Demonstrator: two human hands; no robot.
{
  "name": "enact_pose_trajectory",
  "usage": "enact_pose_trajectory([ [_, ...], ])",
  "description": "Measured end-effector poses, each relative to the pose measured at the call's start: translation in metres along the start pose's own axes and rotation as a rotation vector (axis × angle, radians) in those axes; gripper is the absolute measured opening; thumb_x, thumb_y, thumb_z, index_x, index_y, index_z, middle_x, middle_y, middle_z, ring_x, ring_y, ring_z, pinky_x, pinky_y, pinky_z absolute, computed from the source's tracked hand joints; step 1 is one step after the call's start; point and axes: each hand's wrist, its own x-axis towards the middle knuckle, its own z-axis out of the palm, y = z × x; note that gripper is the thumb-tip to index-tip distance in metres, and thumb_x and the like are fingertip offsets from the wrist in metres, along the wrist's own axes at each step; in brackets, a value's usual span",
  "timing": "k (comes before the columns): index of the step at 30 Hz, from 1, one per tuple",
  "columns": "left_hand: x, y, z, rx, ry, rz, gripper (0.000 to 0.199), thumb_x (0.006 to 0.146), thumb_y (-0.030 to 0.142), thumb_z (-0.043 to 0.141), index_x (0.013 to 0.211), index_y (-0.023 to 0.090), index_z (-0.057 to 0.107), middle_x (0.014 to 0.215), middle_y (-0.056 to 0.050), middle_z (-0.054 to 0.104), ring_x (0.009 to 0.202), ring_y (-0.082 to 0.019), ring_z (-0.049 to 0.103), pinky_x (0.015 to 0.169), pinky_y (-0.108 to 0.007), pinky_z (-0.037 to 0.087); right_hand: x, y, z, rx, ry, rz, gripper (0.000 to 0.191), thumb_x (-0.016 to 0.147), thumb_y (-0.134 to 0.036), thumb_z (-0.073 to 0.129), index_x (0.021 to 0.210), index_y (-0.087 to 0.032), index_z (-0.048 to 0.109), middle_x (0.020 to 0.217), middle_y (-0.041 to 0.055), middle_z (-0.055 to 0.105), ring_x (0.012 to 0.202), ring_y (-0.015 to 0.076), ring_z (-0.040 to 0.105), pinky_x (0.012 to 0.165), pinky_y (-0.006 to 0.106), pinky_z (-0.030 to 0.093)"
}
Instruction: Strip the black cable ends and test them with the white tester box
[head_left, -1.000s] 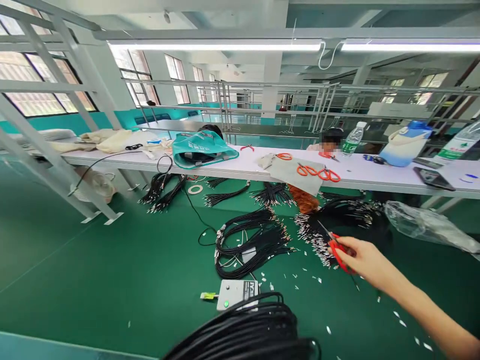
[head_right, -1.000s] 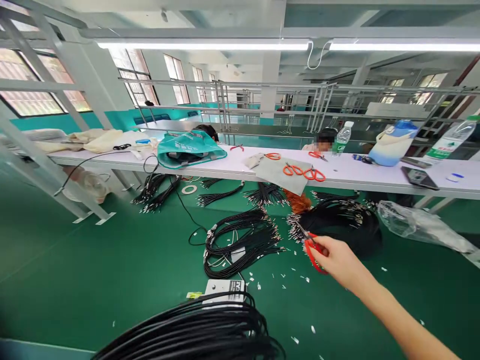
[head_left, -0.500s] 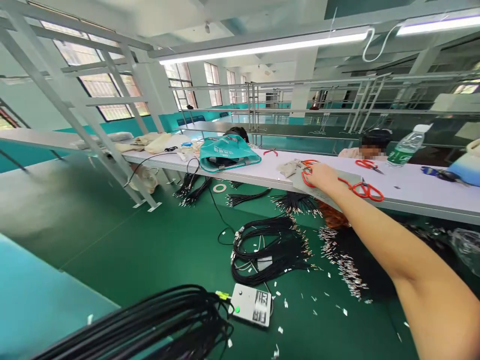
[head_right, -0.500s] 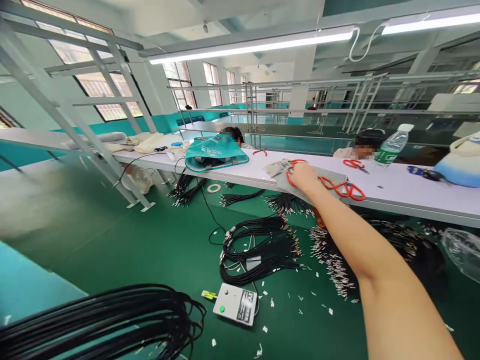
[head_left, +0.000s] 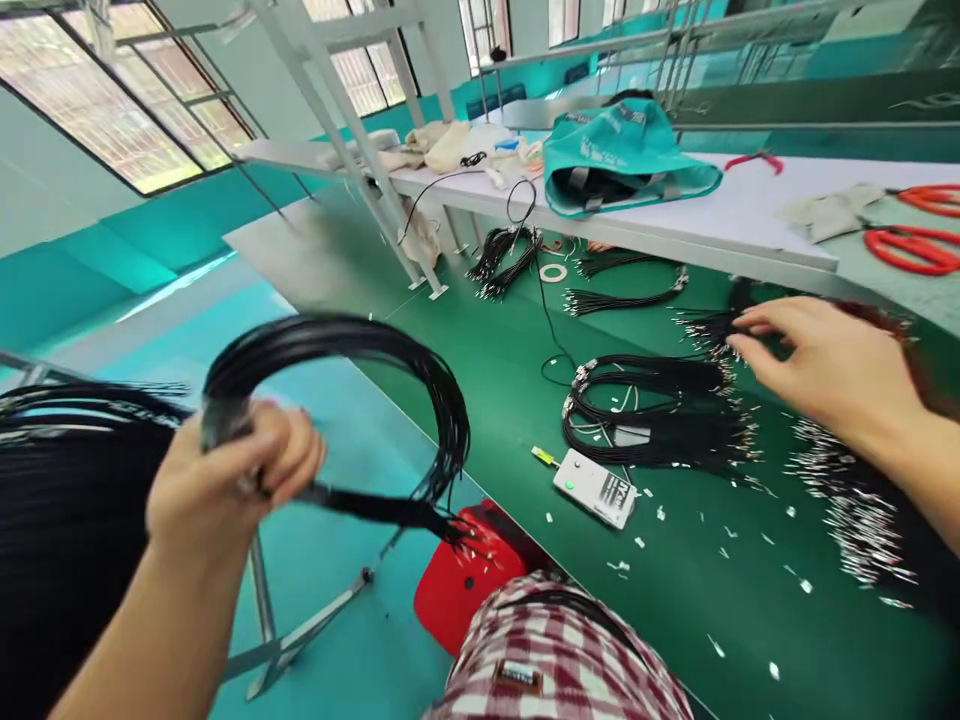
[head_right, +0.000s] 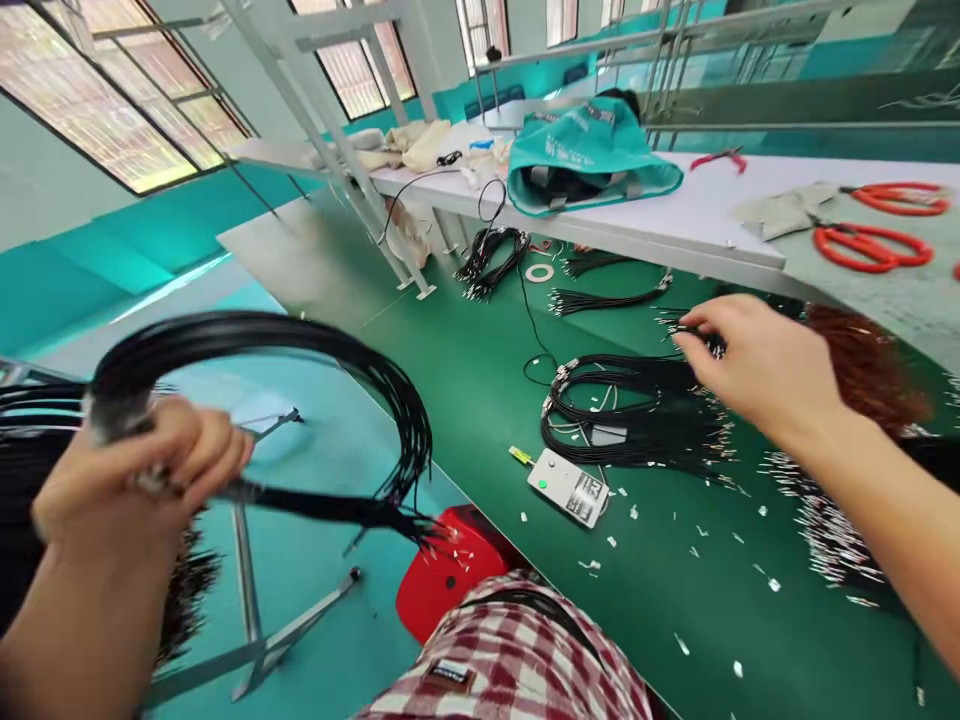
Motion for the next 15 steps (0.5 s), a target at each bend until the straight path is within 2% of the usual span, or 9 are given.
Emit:
enact_pose_trajectory([
  [1,0.019,-0.002,-0.003,-0.003,0.000,-0.007,0.036,0.088,0.029,0.057,0.056,0.021,0.040,0.045,0.005,0.036,0.031,-0.008,0.035,0.033,-0.026,0.028,-0.010,-0.011,0.007,0.017,-0.033,-0.023,0.024,0.094,-0.040,0.057,0.106,-0.024,0.069,0.118,0.0026,0.072,0.092,0.0174,0.067,0.063,0.028,0.039],
  [3,0.056,-0.009,-0.007,0.094,0.037,0.092,0.030,0.084,0.023,0.064,0.059,0.020,0.046,0.047,0.006,0.040,0.036,-0.008,0.040,0.035,-0.023,0.029,-0.024,-0.026,0.022,0.063,-0.101,-0.082,0.024,0.094,-0.042,0.055,0.106,-0.025,0.068,0.118,-0.0002,0.072,0.091,0.0170,0.068,0.059,0.027,0.040],
  [5,0.088,-0.024,-0.004,0.370,0.035,0.185,0.029,0.085,0.024,0.065,0.061,0.017,0.050,0.048,0.006,0.043,0.040,-0.007,0.042,0.041,-0.022,0.033,-0.033,-0.032,0.039,0.138,-0.171,-0.136,0.026,0.095,-0.042,0.052,0.105,-0.025,0.068,0.116,-0.0002,0.072,0.089,0.0168,0.069,0.059,0.027,0.042],
  [7,0.115,-0.051,0.003,0.684,-0.015,0.226,0.032,0.088,0.029,0.062,0.062,0.015,0.051,0.052,0.006,0.044,0.046,-0.005,0.039,0.049,-0.021,0.032,-0.040,-0.031,0.059,0.222,-0.241,-0.172,0.027,0.094,-0.043,0.050,0.104,-0.024,0.067,0.116,0.0012,0.073,0.083,0.0169,0.070,0.058,0.027,0.043],
  [9,0.136,-0.092,0.015,0.918,-0.086,0.231,0.034,0.091,0.035,0.056,0.064,0.015,0.049,0.060,0.005,0.042,0.056,-0.007,0.041,0.059,-0.022,0.034,-0.049,-0.028,0.079,0.282,-0.301,-0.171,0.028,0.093,-0.043,0.049,0.101,-0.024,0.067,0.114,0.0030,0.073,0.075,0.0172,0.069,0.056,0.028,0.044],
  [11,0.149,-0.143,0.030,1.115,-0.265,0.112,0.028,0.094,0.033,0.051,0.074,0.015,0.053,0.074,0.000,0.052,0.071,-0.012,0.049,0.072,-0.026,0.038,-0.063,-0.024,0.099,0.318,-0.353,-0.120,0.029,0.092,-0.043,0.049,0.101,-0.023,0.068,0.108,0.0037,0.074,0.072,0.0184,0.069,0.055,0.029,0.045],
  [12,0.151,-0.170,0.039,1.188,-0.376,0.028,0.024,0.096,0.031,0.048,0.082,0.014,0.056,0.085,-0.004,0.056,0.081,-0.016,0.053,0.079,-0.030,0.039,-0.071,-0.021,0.109,0.331,-0.375,-0.080,0.029,0.091,-0.043,0.048,0.100,-0.024,0.068,0.104,0.0040,0.075,0.072,0.0193,0.070,0.055,0.029,0.046],
  [15,0.132,-0.246,0.067,1.212,-0.551,-0.083,0.018,0.094,0.031,0.054,0.092,0.015,0.062,0.099,-0.010,0.061,0.099,-0.023,0.055,0.093,-0.038,0.037,-0.106,-0.005,0.137,0.370,-0.466,0.051,0.030,0.090,-0.046,0.048,0.098,-0.027,0.069,0.097,0.0038,0.076,0.070,0.0226,0.071,0.054,0.032,0.048],
])
